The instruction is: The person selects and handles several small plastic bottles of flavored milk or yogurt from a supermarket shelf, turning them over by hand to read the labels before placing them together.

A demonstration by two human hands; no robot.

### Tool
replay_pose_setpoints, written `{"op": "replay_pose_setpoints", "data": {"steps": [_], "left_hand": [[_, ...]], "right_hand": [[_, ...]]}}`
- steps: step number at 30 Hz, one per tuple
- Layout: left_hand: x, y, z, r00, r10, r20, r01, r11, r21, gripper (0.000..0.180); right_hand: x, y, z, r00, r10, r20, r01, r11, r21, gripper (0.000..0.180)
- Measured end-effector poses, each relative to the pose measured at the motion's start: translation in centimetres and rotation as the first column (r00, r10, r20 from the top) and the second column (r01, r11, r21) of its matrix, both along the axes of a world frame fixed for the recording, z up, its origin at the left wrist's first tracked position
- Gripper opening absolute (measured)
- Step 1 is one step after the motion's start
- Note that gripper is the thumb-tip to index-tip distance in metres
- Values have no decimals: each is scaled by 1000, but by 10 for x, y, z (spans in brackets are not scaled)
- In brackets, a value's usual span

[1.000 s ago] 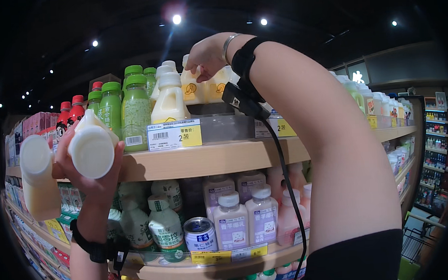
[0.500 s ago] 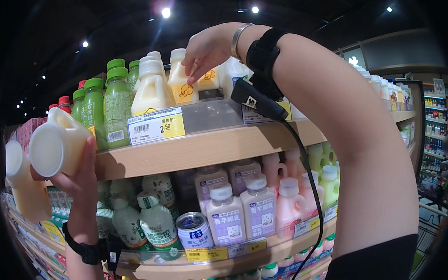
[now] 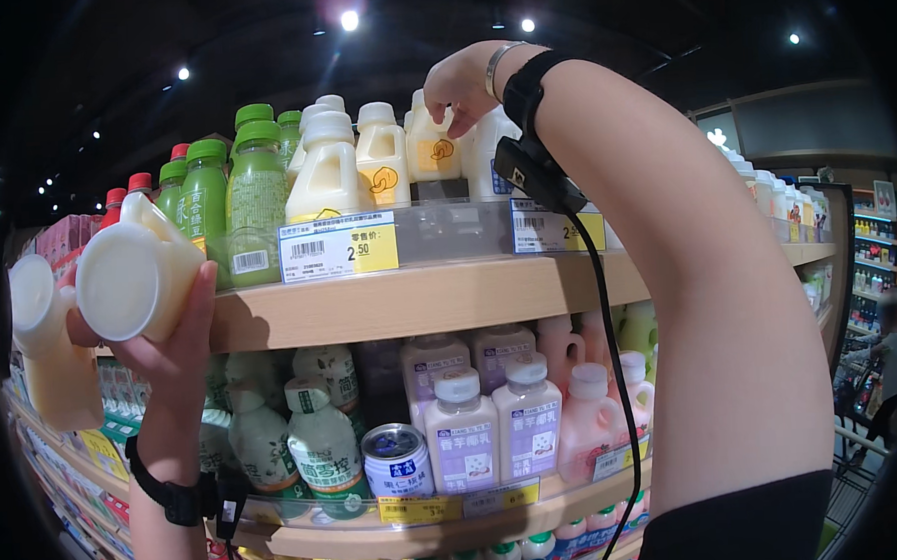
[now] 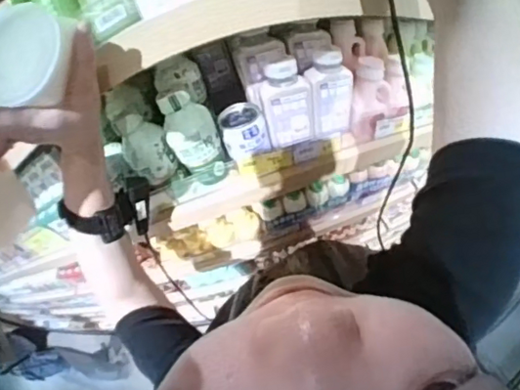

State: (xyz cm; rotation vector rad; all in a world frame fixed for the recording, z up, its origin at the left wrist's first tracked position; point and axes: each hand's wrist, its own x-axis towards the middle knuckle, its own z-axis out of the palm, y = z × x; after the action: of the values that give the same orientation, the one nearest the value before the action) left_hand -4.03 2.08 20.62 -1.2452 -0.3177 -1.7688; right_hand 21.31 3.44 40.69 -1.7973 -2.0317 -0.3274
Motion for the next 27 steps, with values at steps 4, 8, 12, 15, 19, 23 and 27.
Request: {"op": "replay_pose_setpoints", "data": {"steps": [4,8,12,15,19,23,27], "left_hand": [[2,-5,1,1000,-16,-16,16,1000,4,78],[1,-6,-1,999,-6,-37,5,1000,-18,78],[2,-7,1,998,-31,-47,29,999,-41,77],[3,-6,1,999,-19,-33,17,999,-41,76],[6,-6,2,998,-61,-12,60,997,-51,75],[5,-8,0,999,-10,-31,8,999,-40,75],[8,-8,-4,999,-10,-31,10,1000,-25,75]], "right_hand": [[4,11,7,970,6,-243,-23,998,-64,31],[9,19,6,827,155,-540,-177,984,12,29],[19,-4,8,870,204,-448,-235,972,-13,25],[22,-11,5,824,223,-521,-284,958,-40,29],[23,-20,-2,829,228,-510,-303,951,-68,31],[19,-30,-16,868,248,-430,-308,948,-75,34],[20,-35,-19,881,234,-412,-300,948,-102,35]]}}
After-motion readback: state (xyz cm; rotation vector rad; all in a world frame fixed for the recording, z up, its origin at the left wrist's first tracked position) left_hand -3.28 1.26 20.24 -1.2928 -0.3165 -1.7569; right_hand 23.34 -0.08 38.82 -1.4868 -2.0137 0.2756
